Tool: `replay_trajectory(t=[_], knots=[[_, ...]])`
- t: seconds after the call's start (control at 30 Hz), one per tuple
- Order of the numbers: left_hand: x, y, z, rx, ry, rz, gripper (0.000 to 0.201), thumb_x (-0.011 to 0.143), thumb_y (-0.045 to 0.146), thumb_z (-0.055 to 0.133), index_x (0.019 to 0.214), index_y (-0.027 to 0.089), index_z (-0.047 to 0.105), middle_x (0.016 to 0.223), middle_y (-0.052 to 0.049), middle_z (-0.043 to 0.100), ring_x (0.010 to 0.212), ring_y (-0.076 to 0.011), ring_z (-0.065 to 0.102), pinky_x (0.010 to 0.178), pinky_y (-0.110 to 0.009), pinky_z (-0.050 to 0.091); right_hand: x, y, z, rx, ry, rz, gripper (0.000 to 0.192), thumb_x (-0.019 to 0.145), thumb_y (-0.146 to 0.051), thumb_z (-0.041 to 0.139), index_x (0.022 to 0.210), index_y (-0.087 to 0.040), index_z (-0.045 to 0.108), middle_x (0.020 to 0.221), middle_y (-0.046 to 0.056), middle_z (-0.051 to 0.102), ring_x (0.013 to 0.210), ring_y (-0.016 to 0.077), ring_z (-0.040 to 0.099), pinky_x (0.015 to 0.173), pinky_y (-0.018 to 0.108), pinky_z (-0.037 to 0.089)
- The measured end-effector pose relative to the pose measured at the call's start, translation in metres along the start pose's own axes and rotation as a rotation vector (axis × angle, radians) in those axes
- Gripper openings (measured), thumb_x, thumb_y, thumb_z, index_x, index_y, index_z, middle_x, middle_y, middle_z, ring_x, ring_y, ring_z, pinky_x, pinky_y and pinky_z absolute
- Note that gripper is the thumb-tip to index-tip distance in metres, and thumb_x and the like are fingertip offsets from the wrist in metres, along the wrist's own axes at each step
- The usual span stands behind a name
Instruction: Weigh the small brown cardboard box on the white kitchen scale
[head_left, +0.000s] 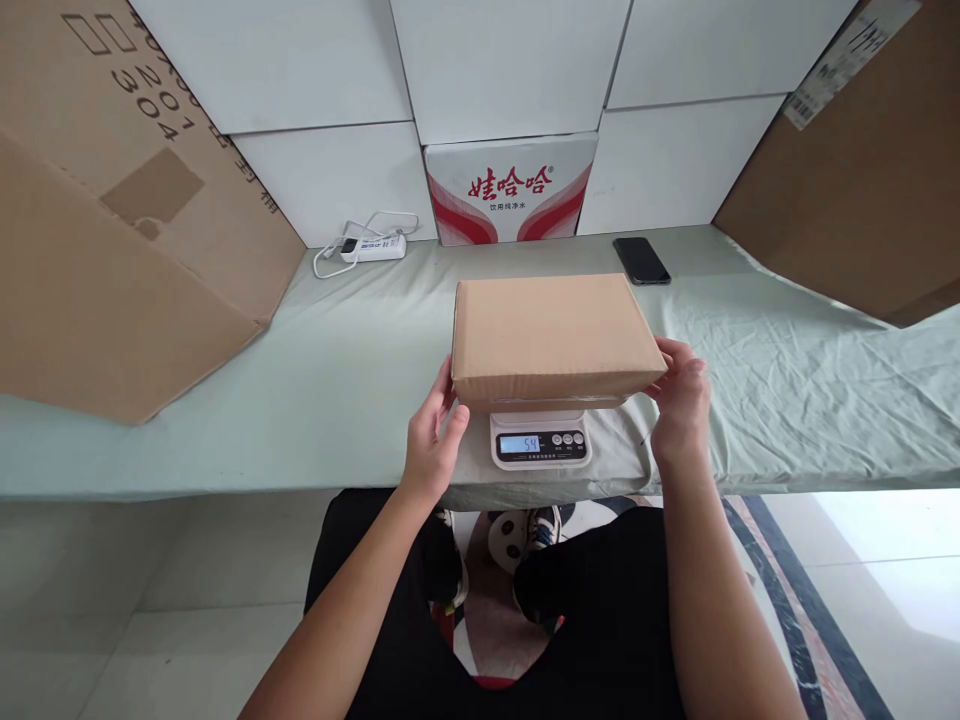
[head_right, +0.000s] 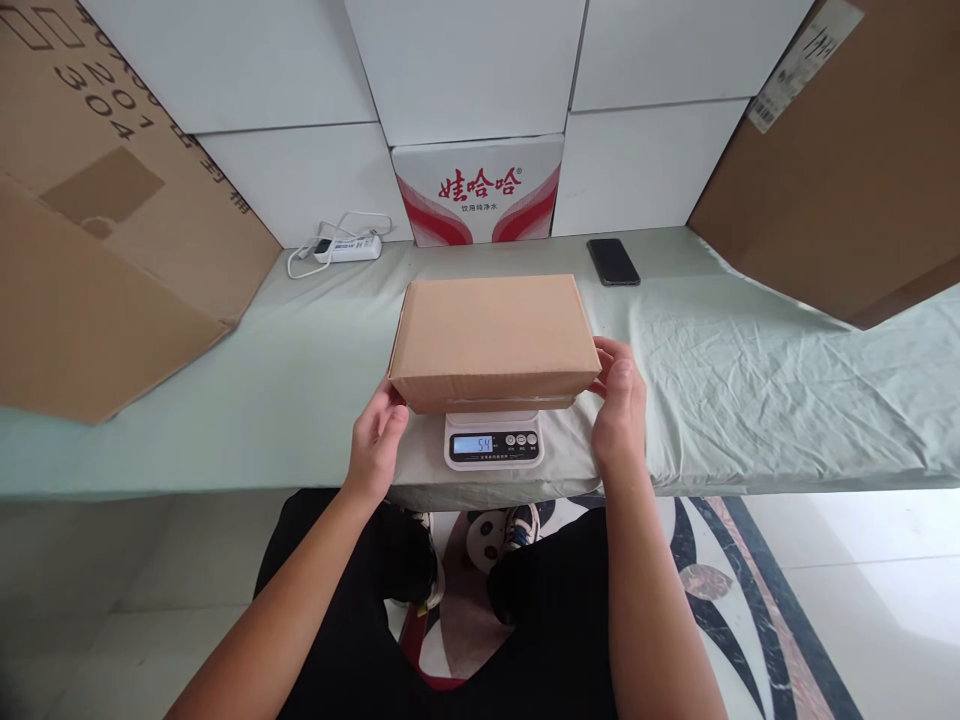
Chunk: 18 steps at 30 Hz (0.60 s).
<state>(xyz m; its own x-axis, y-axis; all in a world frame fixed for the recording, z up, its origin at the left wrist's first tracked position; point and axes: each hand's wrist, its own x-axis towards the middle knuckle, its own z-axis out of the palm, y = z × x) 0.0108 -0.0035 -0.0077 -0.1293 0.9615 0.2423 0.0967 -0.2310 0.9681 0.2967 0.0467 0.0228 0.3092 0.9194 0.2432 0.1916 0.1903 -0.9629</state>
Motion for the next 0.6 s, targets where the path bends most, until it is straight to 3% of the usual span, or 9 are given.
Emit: replay_trajectory(t=[0.3,0.43,0.6], knots=[[-0.002,0.002,0.0,0.009,-0.03,0.009,0.071,0.107,0.062,0.06,0.169,0.027,0.052,0.177,-0.01,0.053,0.169,-0.0323,0.044,0.138,-0.048,0.041,-0.004,-0.006,0.002,-0.035,0.012,-0.023,0.068,0.101,-0.084,0.04,0.129,-0.031,0.072,0.127,0.011,0.079,0.121,0.0335,0.075,0.085,0.045,0.063],[0.001,0.009,0.0,0.014,-0.044,0.021,0.072,0.107,0.065,0.058,0.168,0.025,0.055,0.173,-0.011,0.059,0.168,-0.0336,0.046,0.136,-0.049,0.044,-0.009,-0.011,0.007,-0.123,0.034,-0.1,0.064,0.105,-0.08,0.041,0.133,-0.032,0.073,0.132,0.011,0.077,0.12,0.0348,0.073,0.091,0.05,0.063],[0.035,0.025,-0.001,-0.023,-0.025,0.069,0.075,0.107,0.072,0.052,0.165,0.025,0.058,0.171,-0.01,0.061,0.167,-0.0332,0.047,0.136,-0.046,0.043,0.015,-0.031,0.019,-0.102,0.057,-0.167,0.064,0.105,-0.081,0.042,0.136,-0.034,0.072,0.138,0.01,0.075,0.131,0.0378,0.07,0.104,0.056,0.061]])
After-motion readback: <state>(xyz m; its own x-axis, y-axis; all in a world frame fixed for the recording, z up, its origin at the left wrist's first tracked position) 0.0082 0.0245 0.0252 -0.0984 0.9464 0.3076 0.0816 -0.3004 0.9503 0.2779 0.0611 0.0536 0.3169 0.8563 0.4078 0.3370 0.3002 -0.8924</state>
